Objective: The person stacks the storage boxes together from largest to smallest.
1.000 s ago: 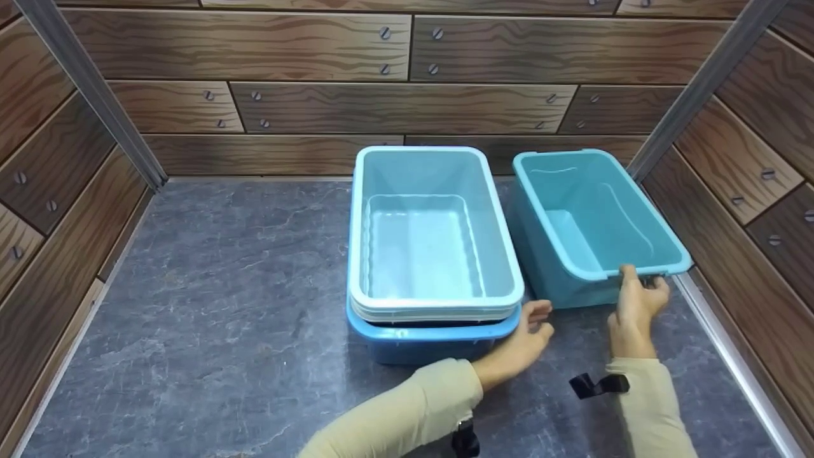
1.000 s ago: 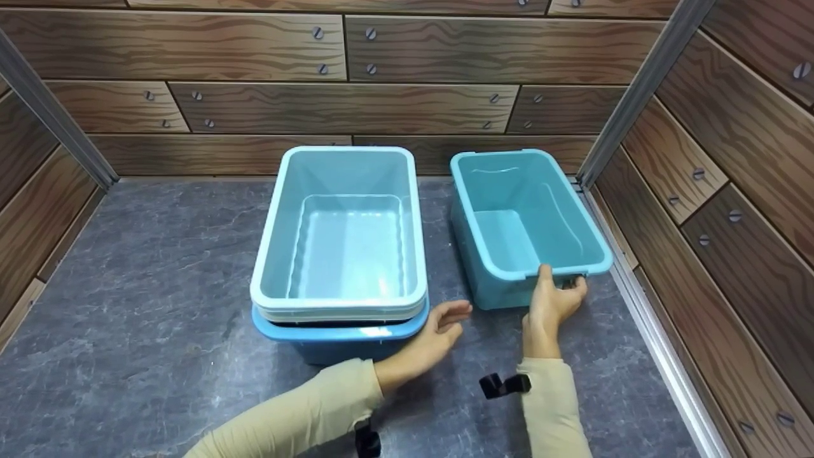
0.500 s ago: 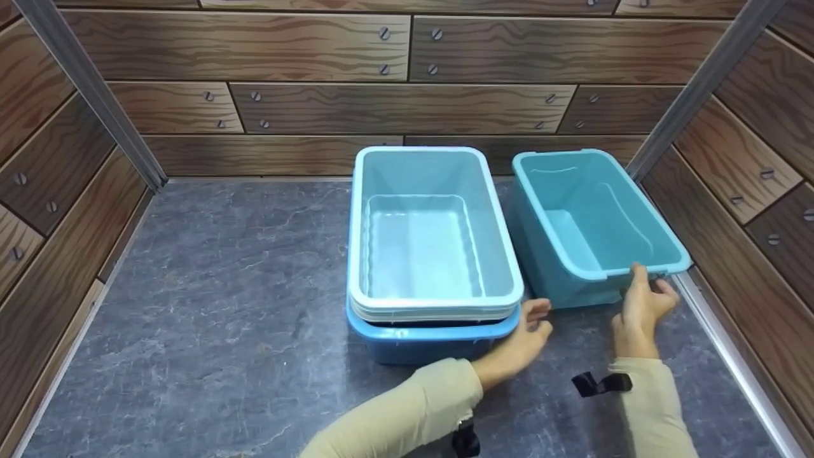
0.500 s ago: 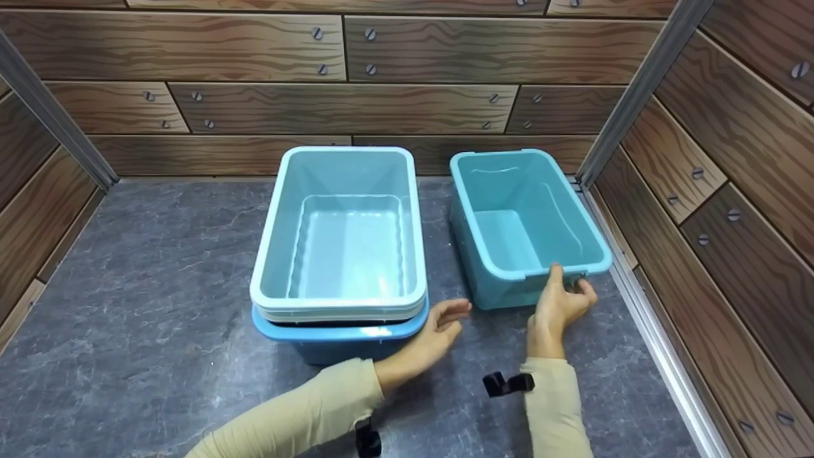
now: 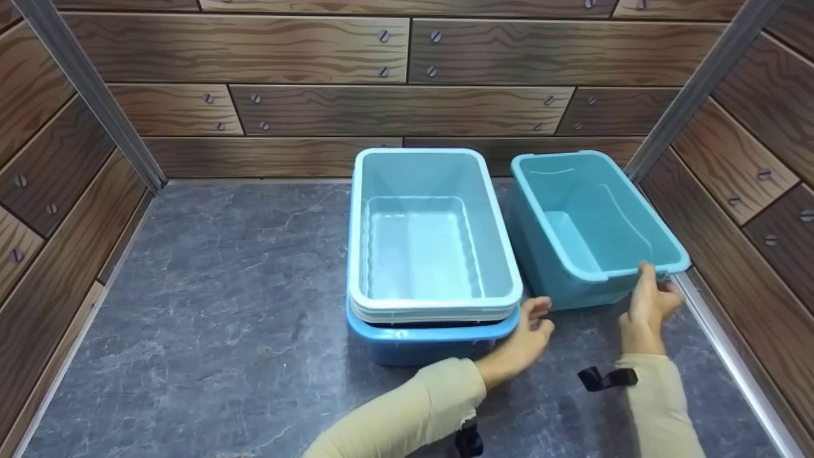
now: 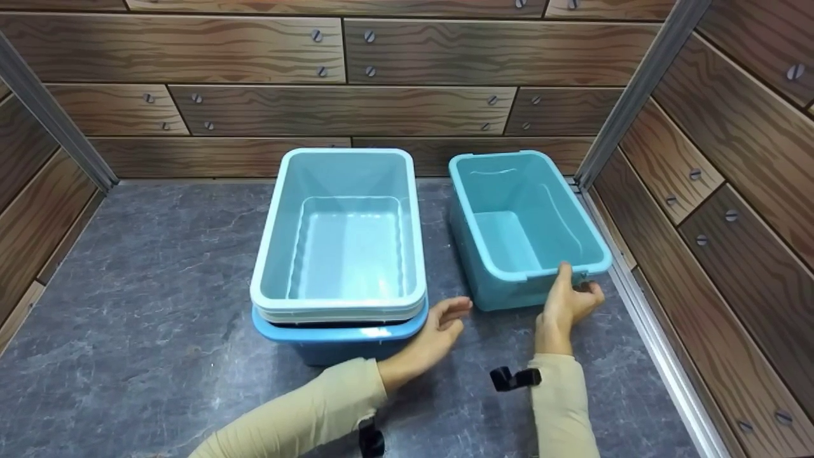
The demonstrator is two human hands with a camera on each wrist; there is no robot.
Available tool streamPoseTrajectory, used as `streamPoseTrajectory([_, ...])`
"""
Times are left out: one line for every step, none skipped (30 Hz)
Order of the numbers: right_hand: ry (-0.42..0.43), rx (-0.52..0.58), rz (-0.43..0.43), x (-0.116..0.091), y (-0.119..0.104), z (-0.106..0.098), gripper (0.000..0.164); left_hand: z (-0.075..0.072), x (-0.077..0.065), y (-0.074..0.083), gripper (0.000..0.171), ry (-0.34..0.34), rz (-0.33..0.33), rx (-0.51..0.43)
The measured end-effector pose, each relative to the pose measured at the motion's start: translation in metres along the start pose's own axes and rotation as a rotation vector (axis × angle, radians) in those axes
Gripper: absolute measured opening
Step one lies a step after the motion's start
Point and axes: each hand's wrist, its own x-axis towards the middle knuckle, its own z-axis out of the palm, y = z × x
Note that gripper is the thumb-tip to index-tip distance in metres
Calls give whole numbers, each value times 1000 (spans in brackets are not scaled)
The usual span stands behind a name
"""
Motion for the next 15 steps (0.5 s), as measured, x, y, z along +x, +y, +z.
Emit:
streamPoseTrajectory([-3,2,1,2,-1,0,39,0,1,0,42,3,0,2])
streamPoseTrajectory([-9,2,4,4,-1,0,45,0,2,-1,42,7,2,2])
streamPoseTrajectory([-18,4,6,5,-2,0,52,0,3,-2,42,12,6,-1])
streamPoseTrajectory([-27,12,2,6,-3,0,58,1,4,-2,42,20,14,-6])
streamPoseTrajectory([-38,21,-3,7,-3,0,63,1,5,-3,42,27,22,-16])
streamPoseTrajectory([-49,36,-9,9,-3,0,66,2,6,-4,42,36,29,-25])
streamPoseTrajectory([-55,48,-23,10,-3,1,67,3,7,-4,42,43,33,-35])
streamPoseTrajectory([-60,60,-31,10,-3,1,67,3,8,-5,42,52,36,-44])
streamPoseTrajectory([-61,73,-41,11,-2,1,65,4,8,-5,42,60,41,-54])
streamPoseTrajectory([-61,81,-51,11,-1,1,63,4,9,-5,42,68,44,-62])
streamPoseTrajectory([-60,87,-58,11,-1,1,61,5,9,-4,42,74,44,-69])
streamPoseTrajectory([-58,93,-64,11,-1,1,59,5,9,-4,42,80,38,-76])
streamPoseTrajectory([-58,97,-67,11,0,2,58,5,10,-3,43,84,31,-81])
streamPoseTrajectory([-57,98,-69,11,0,2,58,6,10,-2,43,89,25,-85])
streamPoseTrajectory([-58,97,-71,11,0,2,58,6,10,-1,43,91,22,-90])
